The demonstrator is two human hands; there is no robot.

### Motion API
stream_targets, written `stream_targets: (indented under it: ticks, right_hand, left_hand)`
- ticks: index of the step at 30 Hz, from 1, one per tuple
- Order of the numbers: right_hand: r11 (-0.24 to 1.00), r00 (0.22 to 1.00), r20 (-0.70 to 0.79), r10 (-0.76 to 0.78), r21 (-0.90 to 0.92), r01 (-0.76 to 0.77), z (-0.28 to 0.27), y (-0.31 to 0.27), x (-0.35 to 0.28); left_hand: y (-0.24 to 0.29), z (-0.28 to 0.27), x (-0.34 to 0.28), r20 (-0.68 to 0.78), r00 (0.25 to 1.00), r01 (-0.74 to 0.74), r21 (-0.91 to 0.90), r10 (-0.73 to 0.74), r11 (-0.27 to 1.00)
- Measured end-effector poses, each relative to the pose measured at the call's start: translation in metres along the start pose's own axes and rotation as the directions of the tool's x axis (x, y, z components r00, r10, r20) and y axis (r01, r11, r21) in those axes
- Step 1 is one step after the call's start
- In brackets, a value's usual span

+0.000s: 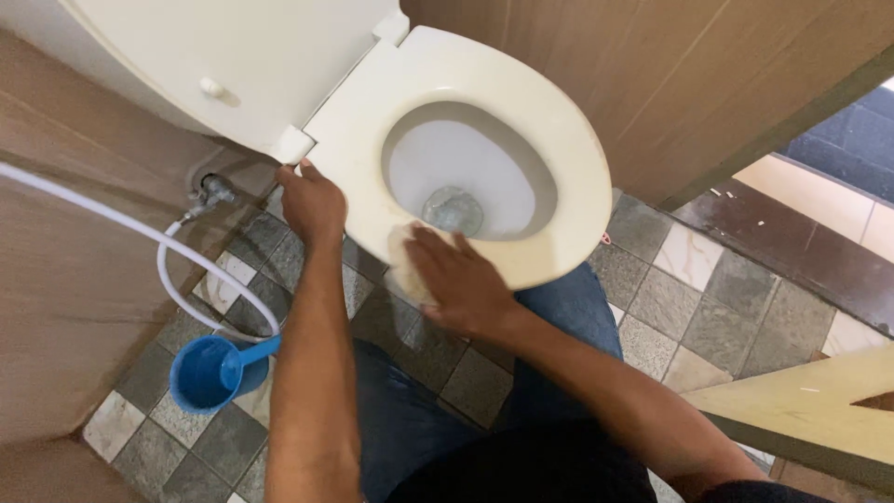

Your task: The person cleans a toilet by wiping the seat, lid, and tank with a cloth. They start by scrubbing the seat rim and underside, then wipe the lid and tank surfaces, and finally clean the base of the toilet.

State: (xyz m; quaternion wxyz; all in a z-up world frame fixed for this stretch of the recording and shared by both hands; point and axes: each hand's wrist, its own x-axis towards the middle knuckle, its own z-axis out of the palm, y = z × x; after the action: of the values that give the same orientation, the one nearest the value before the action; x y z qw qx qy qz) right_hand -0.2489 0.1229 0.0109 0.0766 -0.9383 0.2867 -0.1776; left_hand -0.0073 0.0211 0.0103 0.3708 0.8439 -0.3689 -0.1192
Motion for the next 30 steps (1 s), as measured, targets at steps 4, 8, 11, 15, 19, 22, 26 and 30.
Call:
stream_targets:
  ticks: [4, 8, 11, 15, 19, 22, 26, 30]
  right_hand:
    - [0.991, 0.988, 0.132, 0.079, -0.113, -0.065, -0.008, -0.004, 0.009]
    - [0.983, 0.980, 0.094, 0.175, -0.076, -0.169, -0.014, -0.014, 0.012]
    - [0.969, 0.979, 0.017, 0.205, -0.144, -0.201, -0.002, -0.007, 0.011]
    - [0.979, 0.995, 0.026, 0.099, 0.177, -0.102, -0.017, 0.006, -0.005]
    - [0.912, 0.973, 0.117, 0.200, 0.340, -0.229, -0.043, 0.117, -0.046]
    - [0.906, 0.722, -0.571, 0.391, 0.102, -0.410, -0.101, 0.152, -0.030]
    - [0.619, 0.542, -0.340, 0.769, 0.181, -0.764, -0.063, 0.193, -0.025]
    - [0.783, 0.657, -0.427, 0.621, 0.301, -0.545, -0.075, 0.174, -0.025]
  left_hand:
    - [-0.012, 0.006, 0.011, 0.075, 0.997, -0.015, -0.133, 0.025, 0.991]
    - [0.009, -0.041, -0.086, 0.224, 0.974, 0.123, -0.352, -0.044, 0.928]
    - [-0.003, -0.046, -0.161, 0.006, 0.976, -0.175, -0.564, 0.216, 0.807]
    - [0.003, -0.040, -0.214, 0.021, 0.880, -0.444, -0.318, 0.475, 0.837]
    - [0.003, -0.029, -0.187, -0.045, 0.806, -0.591, -0.078, 0.590, 0.803]
    - [0.013, -0.019, -0.178, -0.057, 0.796, -0.605, -0.061, 0.603, 0.794]
    - [0.023, -0.009, -0.179, -0.101, 0.795, -0.604, -0.041, 0.599, 0.796]
    - [0.045, 0.024, -0.231, -0.031, 0.719, -0.690, -0.153, 0.695, 0.707]
